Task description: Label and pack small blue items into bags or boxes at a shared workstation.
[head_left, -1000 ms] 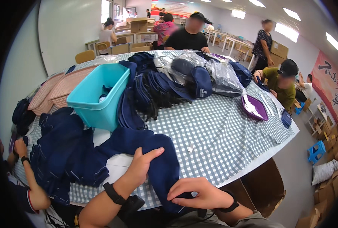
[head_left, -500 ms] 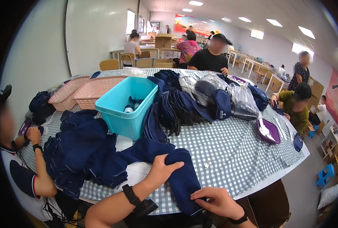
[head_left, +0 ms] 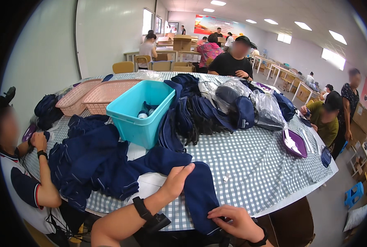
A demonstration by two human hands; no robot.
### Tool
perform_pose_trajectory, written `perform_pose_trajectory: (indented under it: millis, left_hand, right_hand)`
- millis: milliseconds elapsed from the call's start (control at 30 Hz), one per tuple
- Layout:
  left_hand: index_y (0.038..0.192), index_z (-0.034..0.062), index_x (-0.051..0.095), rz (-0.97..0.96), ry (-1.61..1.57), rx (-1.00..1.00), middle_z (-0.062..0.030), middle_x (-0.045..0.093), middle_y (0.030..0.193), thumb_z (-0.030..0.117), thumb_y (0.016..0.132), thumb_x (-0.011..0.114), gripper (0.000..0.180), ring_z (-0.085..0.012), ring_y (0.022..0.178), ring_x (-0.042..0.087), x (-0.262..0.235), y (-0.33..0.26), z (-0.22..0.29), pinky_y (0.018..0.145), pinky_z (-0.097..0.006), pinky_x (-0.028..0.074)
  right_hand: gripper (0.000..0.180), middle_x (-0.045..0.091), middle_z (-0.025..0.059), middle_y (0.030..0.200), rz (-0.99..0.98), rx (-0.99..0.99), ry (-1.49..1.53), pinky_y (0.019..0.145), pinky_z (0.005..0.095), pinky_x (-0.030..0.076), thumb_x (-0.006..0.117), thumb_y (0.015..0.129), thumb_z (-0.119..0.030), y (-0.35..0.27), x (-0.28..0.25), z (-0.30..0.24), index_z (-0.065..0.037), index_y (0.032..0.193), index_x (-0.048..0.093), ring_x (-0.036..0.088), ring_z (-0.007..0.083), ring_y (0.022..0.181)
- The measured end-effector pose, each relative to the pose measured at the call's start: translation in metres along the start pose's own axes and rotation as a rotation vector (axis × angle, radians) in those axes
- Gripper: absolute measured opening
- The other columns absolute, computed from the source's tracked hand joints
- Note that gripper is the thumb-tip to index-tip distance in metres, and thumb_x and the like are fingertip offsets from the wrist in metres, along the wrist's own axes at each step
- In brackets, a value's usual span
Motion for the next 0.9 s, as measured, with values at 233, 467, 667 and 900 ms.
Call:
perform_pose_trajectory:
  millis: [233, 467, 667, 900]
  left_hand:
    - [0.097, -0.0019, 0.071, -0.062, 0.119, 0.042, 0.0025, 0.069, 0.088, 0.023, 0.102, 0.058, 0.029, -0.0024, 0.08, 0.06, 0.01, -0.004, 0.008, 0.07, -0.02, 0.049]
    - [0.098, -0.005, 0.073, -0.061, 0.219, -0.056, 0.0008, 0.071, 0.087, 0.018, 0.096, 0.068, 0.024, -0.0042, 0.078, 0.062, 0.018, -0.007, 0.008, 0.069, -0.021, 0.051]
    - [0.085, -0.003, 0.073, -0.046, 0.32, -0.051, 0.0047, 0.065, 0.073, 0.031, 0.1, 0.063, 0.038, -0.0019, 0.069, 0.054, 0.011, -0.008, 0.003, 0.058, -0.021, 0.042]
    - [0.084, -0.0017, 0.069, -0.032, 0.375, -0.072, 0.0067, 0.061, 0.072, 0.033, 0.103, 0.058, 0.041, -0.0011, 0.068, 0.05, 0.009, -0.005, 0.002, 0.059, -0.021, 0.041]
  right_hand:
    - [0.019, 0.072, 0.0098, 0.113, 0.047, -0.046, 0.006, 0.084, 0.0311, 0.057, 0.066, 0.088, 0.0, -0.004, 0.003, -0.002, -0.003, 0.106, 0.073, 0.07, 0.0221, 0.1]
    - [0.017, 0.073, 0.0106, 0.108, 0.112, -0.007, 0.079, 0.084, 0.0313, 0.057, 0.067, 0.088, -0.001, -0.006, 0.004, 0.019, -0.002, 0.104, 0.074, 0.07, 0.0231, 0.099]
    - [0.016, 0.073, 0.0112, 0.107, 0.143, -0.109, 0.062, 0.084, 0.0314, 0.057, 0.068, 0.088, -0.001, -0.005, 0.005, 0.016, -0.003, 0.102, 0.074, 0.071, 0.023, 0.097]
    - [0.013, 0.07, 0.0151, 0.105, 0.172, -0.225, 0.102, 0.078, 0.0329, 0.054, 0.063, 0.09, 0.001, -0.012, 0.0, 0.011, 0.001, 0.101, 0.069, 0.068, 0.0298, 0.094]
Point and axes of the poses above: each hand's wrist, its own y-axis towards the middle knuckle, its own x-axis out of the palm, z = x × y, the point moved 8 cm from there along y, towards the middle knuckle
